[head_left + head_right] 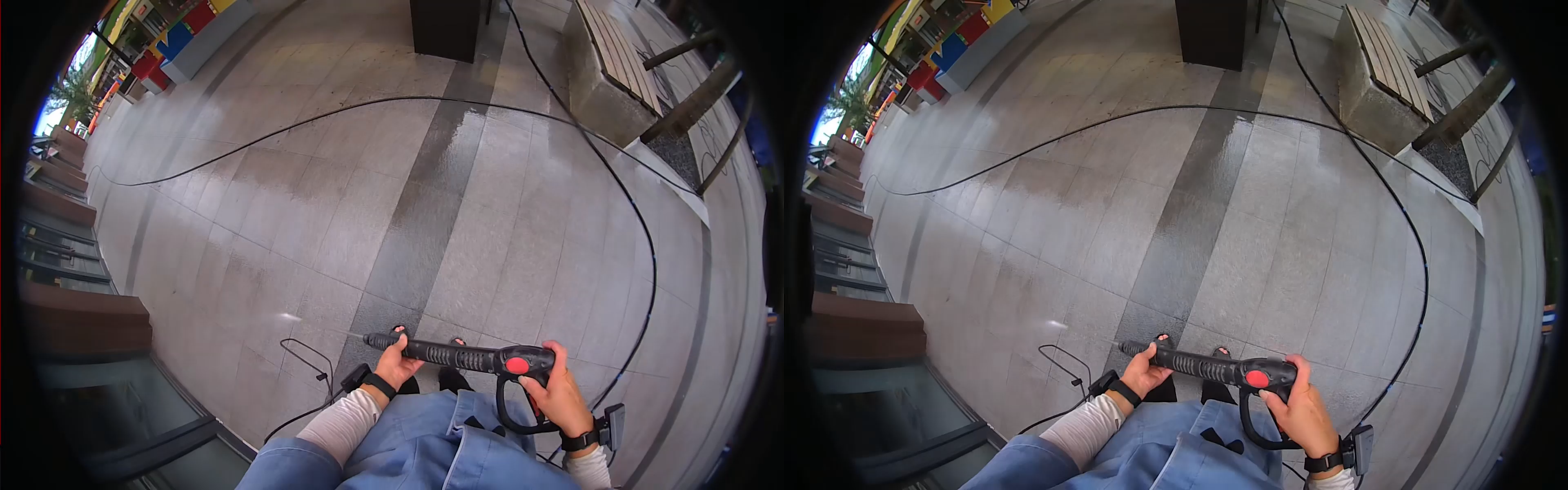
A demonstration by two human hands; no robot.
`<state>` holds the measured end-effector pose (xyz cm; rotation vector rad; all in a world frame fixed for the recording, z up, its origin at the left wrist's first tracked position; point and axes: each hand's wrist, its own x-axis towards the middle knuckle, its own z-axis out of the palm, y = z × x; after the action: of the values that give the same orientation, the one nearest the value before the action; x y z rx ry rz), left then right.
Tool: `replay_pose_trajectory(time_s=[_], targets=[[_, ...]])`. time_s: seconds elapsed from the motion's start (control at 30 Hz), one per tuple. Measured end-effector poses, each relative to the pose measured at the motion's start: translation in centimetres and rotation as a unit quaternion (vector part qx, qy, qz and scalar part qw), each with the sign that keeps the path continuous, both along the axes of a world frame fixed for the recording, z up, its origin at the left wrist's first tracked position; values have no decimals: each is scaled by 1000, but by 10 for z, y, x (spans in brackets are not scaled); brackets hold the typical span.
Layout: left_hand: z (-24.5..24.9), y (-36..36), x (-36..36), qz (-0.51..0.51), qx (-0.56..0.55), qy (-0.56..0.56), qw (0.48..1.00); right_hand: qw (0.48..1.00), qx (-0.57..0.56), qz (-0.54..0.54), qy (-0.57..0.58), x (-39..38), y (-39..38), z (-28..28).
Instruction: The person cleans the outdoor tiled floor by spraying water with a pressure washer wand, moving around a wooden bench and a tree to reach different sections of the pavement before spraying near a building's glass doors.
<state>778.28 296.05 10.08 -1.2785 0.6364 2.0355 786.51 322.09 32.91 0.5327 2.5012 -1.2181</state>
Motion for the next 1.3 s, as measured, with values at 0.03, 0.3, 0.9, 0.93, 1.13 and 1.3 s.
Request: replay_pose_trajectory(time_s=[0.03,0.3,0.9,0.93,1.13,1.3], targets=[[-7,20,-25,-31,46,-6,998,996,35,-59,57,14,-6,1],[95,170,-164,-187,179,255,932,882,111,-386,244,17,-84,41],[-3,-47,44,39,29,39,998,999,-43,10,0,31,-40,8],[4,-10,18,3,47,43,998,997,-2,-42,61,54,-32,13],[64,145,-69,-159,123,234,951,918,145,-257,265,107,-46,26],[34,61,-44,-56,94,184,977,974,47,-186,121,67,-42,34]])
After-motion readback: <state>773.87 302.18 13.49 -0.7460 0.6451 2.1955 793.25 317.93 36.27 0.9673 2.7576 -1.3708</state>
